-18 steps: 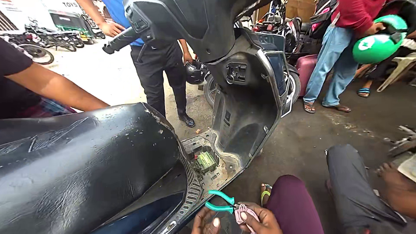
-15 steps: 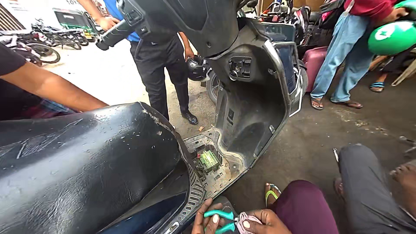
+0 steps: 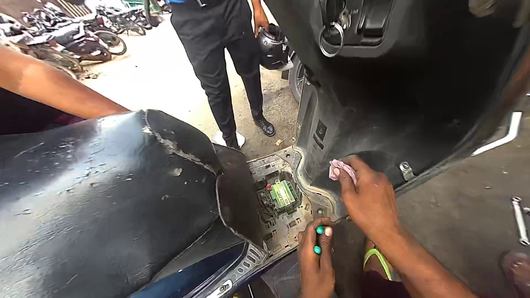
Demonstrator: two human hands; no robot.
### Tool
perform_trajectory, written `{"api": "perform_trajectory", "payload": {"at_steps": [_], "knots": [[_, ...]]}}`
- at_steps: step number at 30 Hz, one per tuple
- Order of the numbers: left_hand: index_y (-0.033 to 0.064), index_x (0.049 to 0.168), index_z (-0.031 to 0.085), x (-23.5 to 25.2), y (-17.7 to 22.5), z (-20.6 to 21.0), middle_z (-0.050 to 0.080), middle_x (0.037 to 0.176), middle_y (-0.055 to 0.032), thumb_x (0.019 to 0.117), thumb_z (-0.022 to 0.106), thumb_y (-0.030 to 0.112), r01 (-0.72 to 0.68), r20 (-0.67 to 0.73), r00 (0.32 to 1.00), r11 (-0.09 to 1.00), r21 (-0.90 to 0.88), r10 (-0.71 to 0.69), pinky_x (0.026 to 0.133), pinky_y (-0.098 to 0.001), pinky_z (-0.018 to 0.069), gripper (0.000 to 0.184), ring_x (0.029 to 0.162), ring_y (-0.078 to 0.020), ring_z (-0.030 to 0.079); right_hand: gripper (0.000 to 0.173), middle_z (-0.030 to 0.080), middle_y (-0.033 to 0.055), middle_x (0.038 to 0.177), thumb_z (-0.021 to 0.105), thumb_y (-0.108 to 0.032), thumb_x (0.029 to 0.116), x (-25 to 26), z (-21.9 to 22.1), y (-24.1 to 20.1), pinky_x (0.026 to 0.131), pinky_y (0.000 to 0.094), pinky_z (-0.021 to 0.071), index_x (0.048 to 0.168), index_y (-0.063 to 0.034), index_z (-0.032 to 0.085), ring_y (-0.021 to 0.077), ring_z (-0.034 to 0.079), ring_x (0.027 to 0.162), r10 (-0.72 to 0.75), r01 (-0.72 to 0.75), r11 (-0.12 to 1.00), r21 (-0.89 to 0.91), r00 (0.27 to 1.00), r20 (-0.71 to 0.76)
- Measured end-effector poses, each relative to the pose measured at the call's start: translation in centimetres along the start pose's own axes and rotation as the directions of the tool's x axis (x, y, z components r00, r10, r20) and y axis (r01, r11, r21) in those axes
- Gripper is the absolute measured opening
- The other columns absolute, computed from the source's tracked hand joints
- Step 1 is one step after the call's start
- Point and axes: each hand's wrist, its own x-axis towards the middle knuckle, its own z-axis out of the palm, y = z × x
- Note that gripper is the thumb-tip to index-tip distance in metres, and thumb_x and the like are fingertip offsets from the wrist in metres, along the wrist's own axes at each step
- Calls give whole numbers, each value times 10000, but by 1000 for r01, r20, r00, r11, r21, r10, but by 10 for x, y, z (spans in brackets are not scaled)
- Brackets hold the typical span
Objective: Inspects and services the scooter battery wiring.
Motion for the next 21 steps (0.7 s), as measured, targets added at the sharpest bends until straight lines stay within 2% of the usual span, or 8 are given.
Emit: {"api": "perform_trajectory", "payload": {"at_steps": [3,5,7,11,13,16,18,21], "knots": [[30,1316,596,25,-41,-12,707,1136,-86,1083,490,168,-18,-218,976,997,69,32,703,-371,643,291,831,-199,713,225,701,59,840,543,-357,1048,10,7,11,609,545,554,1153,-208,675,284,700,766,76,-78,997,8,989,126],[52,1421,519,55,-63,-31,676,1243,-90,1097,479,219,-11,-371,927,994,112,53,822,-395,638,367,956,-207,716,229,700,62,849,553,-369,1045,23,-4,7,652,546,553,1141,-213,690,279,695,790,83,-100,993,62,967,240],[56,1509,422,81,-85,-49,629,1372,-102,1113,443,253,-21,-452,889,992,121,74,933,-400,603,444,1090,-218,699,215,686,21,818,545,-377,1049,38,-13,11,612,492,557,1141,-241,684,220,682,720,36,-78,987,141,960,279],[58,1539,385,92,-98,-70,617,1397,-114,1121,429,258,-57,-399,909,985,164,119,975,-413,594,465,1133,-242,695,205,718,37,946,547,-318,1070,60,-15,40,583,416,616,1179,-183,656,179,707,684,56,-219,886,408,925,375],[33,1552,364,87,-89,-101,600,1429,-127,1122,419,276,-39,-322,939,968,249,120,1007,-433,588,497,1165,-250,688,180,714,45,995,534,-289,1078,62,-11,46,625,416,643,1164,-173,642,176,728,727,90,-260,863,434,923,374],[-7,1549,365,86,-79,-145,605,1439,-153,1123,419,221,-64,-301,942,960,273,149,1022,-441,582,486,1176,-274,693,204,722,-6,968,532,-264,1055,56,-9,42,682,422,606,1195,-254,680,145,711,802,8,-97,957,272,950,311],[0,1552,359,90,-80,-147,609,1431,-147,1120,415,207,-64,-321,936,965,255,147,1034,-428,571,482,1187,-266,686,199,676,-25,822,552,-311,990,47,-3,36,617,452,530,1105,-272,710,170,670,763,-93,49,986,160,956,279],[41,1557,384,90,-82,-142,637,1404,-118,1121,426,233,-36,-376,919,975,219,119,1022,-409,573,478,1168,-245,693,161,656,-21,769,620,-359,940,11,24,-4,567,456,540,1000,-248,721,180,667,717,-229,131,959,251,879,419]]}}
